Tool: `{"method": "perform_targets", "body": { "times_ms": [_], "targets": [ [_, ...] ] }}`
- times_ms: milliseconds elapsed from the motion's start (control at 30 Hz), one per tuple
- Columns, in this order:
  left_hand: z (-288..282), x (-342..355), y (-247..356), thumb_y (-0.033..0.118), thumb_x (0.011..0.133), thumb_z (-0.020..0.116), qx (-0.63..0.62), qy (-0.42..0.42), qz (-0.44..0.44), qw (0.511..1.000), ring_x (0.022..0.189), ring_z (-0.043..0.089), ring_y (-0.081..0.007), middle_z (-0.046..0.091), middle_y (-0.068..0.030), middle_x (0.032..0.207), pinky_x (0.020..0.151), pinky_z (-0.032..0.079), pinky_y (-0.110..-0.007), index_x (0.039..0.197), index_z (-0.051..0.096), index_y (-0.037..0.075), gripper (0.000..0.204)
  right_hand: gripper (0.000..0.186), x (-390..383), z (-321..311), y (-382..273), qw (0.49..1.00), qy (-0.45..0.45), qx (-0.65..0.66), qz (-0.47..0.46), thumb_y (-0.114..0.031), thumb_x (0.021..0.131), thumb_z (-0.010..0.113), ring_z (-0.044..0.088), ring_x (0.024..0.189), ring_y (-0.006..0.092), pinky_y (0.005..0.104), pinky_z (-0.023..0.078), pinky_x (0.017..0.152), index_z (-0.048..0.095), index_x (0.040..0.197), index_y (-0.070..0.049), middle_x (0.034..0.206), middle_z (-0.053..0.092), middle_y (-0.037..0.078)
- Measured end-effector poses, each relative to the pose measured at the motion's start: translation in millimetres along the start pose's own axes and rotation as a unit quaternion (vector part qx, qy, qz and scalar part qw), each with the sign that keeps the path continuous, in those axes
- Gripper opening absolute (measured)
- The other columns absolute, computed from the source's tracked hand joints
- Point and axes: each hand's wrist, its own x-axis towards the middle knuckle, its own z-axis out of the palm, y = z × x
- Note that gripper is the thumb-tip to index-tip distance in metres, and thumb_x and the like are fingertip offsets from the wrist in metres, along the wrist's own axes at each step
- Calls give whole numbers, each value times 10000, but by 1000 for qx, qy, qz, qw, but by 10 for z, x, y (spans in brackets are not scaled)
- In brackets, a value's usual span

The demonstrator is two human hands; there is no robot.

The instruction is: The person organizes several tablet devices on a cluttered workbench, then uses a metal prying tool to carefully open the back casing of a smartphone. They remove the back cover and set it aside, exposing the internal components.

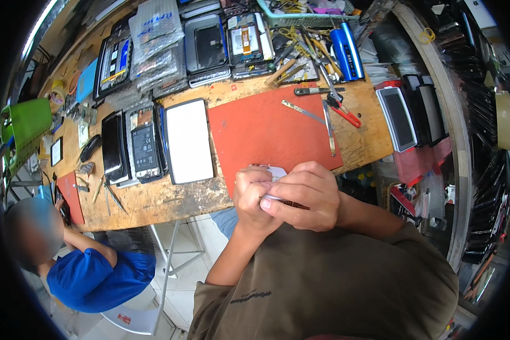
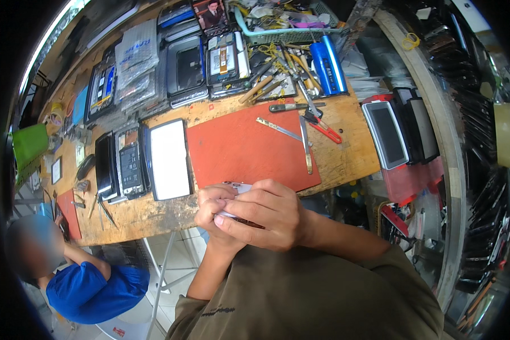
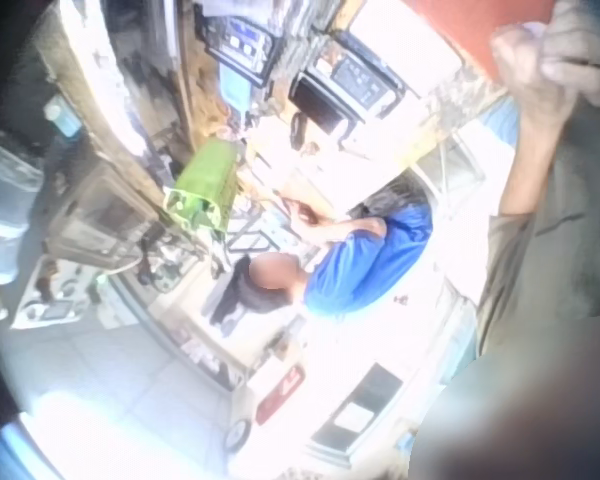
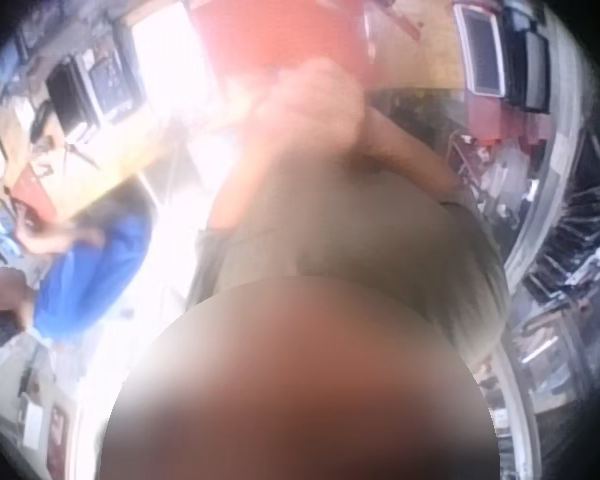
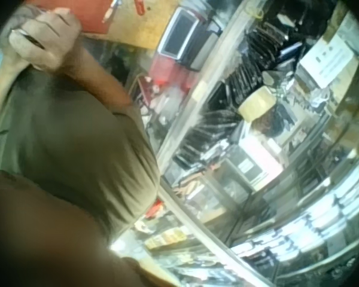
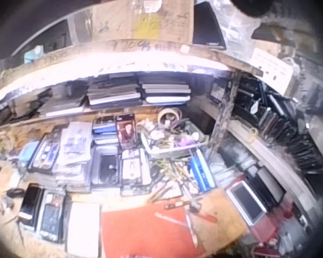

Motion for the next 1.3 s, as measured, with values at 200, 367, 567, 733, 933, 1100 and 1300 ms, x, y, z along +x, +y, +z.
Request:
{"method": "perform_targets", "body": {
  "times_ms": [200, 367, 567, 733, 933, 1100, 1300],
  "targets": [
    [77, 153, -39, 85, 754, 872, 32, -58, 0, 998, 775, 588, -324, 566, -170, 1013, 642, 486, -430, 1381, 376, 56, 801, 227, -16, -110, 149, 997, 33, -69, 10, -83, 821, 760, 685, 781, 221, 349, 505, 657, 711, 1033, -18, 969, 707, 81],
    [299, 119, -102, 129, 751, 871, -14, -47, -95, 994, 814, 582, -334, 570, -167, 1046, 674, 468, -453, 1451, 396, 20, 852, 201, -100, -221, 273, 996, 48, -50, 57, -68, 819, 786, 677, 758, 252, 358, 503, 652, 692, 988, -15, 949, 698, 98],
    [293, 338, -56, 153, 721, 872, 88, -104, -51, 989, 797, 581, -338, 572, -159, 995, 711, 476, -456, 1357, 514, 34, 740, 241, -180, -268, 322, 987, 112, -20, 112, 6, 811, 838, 686, 764, 274, 386, 521, 638, 691, 1002, -3, 938, 701, 109],
    [230, 537, 91, 134, 678, 873, 136, -164, -49, 976, 812, 600, -348, 585, -140, 954, 712, 482, -459, 1298, 568, 48, 697, 274, -232, -280, 302, 975, 139, 19, 174, 40, 816, 837, 691, 746, 295, 401, 546, 635, 685, 1043, 17, 899, 702, 126],
    [220, 662, 78, 126, 659, 861, 203, -243, -50, 947, 895, 625, -373, 613, -145, 990, 777, 502, -480, 1327, 575, 51, 731, 246, -391, -212, 400, 964, 144, 56, 218, 40, 833, 827, 692, 739, 308, 402, 549, 633, 667, 1018, 14, 889, 702, 141],
    [220, 666, 40, 114, 658, 840, 208, -287, -94, 930, 980, 619, -387, 615, -168, 1040, 859, 495, -490, 1405, 554, 51, 802, 203, -555, -124, 439, 947, 146, 78, 274, 20, 855, 806, 700, 793, 313, 415, 558, 687, 662, 995, -7, 920, 708, 135],
    [289, 578, -135, 121, 683, 789, 242, -324, -103, 909, 1054, 597, -405, 610, -187, 1121, 956, 466, -510, 1452, 527, 36, 817, 216, -649, -192, 427, 942, 78, 15, 326, -31, 874, 776, 692, 906, 348, 450, 563, 800, 692, 1072, -8, 992, 712, 142]
  ]
}}
